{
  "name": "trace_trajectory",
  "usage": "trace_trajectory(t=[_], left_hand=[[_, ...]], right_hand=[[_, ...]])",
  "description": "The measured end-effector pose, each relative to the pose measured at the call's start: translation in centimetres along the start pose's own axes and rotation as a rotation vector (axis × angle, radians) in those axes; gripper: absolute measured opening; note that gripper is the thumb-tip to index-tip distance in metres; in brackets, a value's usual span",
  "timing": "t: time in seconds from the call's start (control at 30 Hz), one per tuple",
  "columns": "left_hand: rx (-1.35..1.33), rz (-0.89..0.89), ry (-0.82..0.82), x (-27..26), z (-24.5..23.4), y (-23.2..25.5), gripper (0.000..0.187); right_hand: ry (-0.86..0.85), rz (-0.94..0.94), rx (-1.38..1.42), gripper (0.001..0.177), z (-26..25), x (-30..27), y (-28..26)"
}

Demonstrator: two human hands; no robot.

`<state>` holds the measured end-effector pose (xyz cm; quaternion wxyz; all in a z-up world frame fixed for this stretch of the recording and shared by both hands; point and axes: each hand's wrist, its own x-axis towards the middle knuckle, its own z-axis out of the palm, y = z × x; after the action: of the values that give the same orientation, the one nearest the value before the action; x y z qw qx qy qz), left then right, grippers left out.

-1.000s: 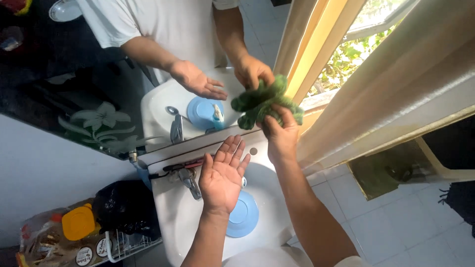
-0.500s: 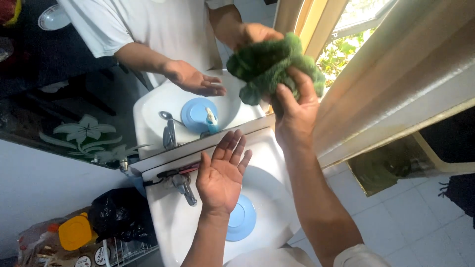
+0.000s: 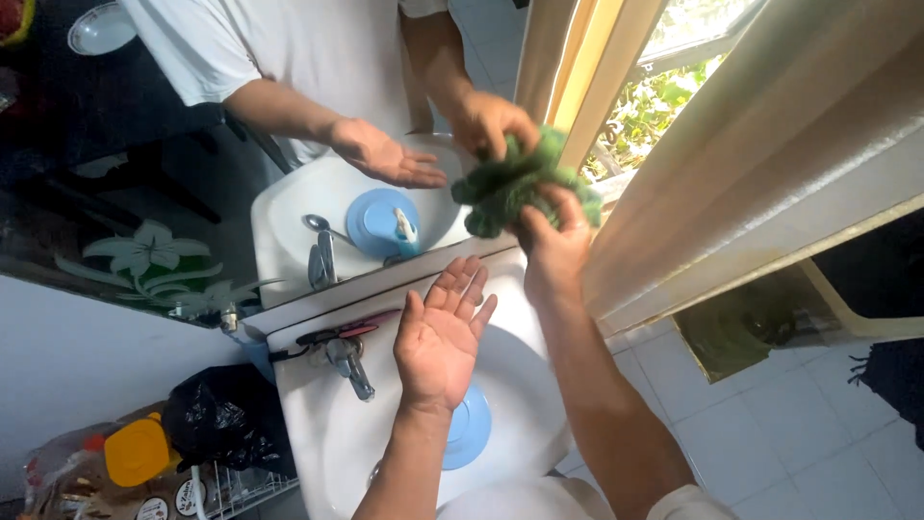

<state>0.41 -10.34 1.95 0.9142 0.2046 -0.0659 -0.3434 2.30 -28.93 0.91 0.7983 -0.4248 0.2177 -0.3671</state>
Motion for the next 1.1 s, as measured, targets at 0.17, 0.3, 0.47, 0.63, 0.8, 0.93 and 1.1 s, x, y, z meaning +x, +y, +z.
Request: trace_trajectory(t=[0.17, 0.3, 0.47, 0.63, 0.8, 0.93, 1.1], left_hand=[[-0.019, 0.021, -0.050, 0.6, 2.0, 0.5, 0.088], [-0.012, 0.022, -0.072, 1.3, 2.4, 0.5, 0.089], [-0.012, -0.016, 0.000, 1.7, -0.1, -0.9, 0.088], [-0.013, -0.012, 0.022, 1.7, 0.2, -0.2, 0.087], [-0.027, 0.016, -0.045, 1.5, 1.6, 0.9, 0.086], [-0.025, 0.016, -0.052, 1.1, 1.4, 1.3, 0.088], [-0.016, -0.017, -0.033, 1.2, -0.1, 0.8, 0.088]], right_hand=[[-0.144, -0.161, 0.106, 0.034, 3.9, -1.0, -6.4], [-0.141, -0.205, 0.131, 0.034, 2.2, 0.2, -3.4], [-0.073, -0.074, 0.030, 0.034, -3.2, 0.4, 3.7], [0.015, 0.095, -0.085, 0.034, -2.4, 0.5, 3.1], [-0.097, -0.087, 0.114, 0.033, 2.4, 0.0, -4.7], [-0.146, -0.172, 0.114, 0.034, 3.6, -0.5, -5.9], [-0.066, -0.156, 0.062, 0.032, 0.1, -0.1, 0.7]])
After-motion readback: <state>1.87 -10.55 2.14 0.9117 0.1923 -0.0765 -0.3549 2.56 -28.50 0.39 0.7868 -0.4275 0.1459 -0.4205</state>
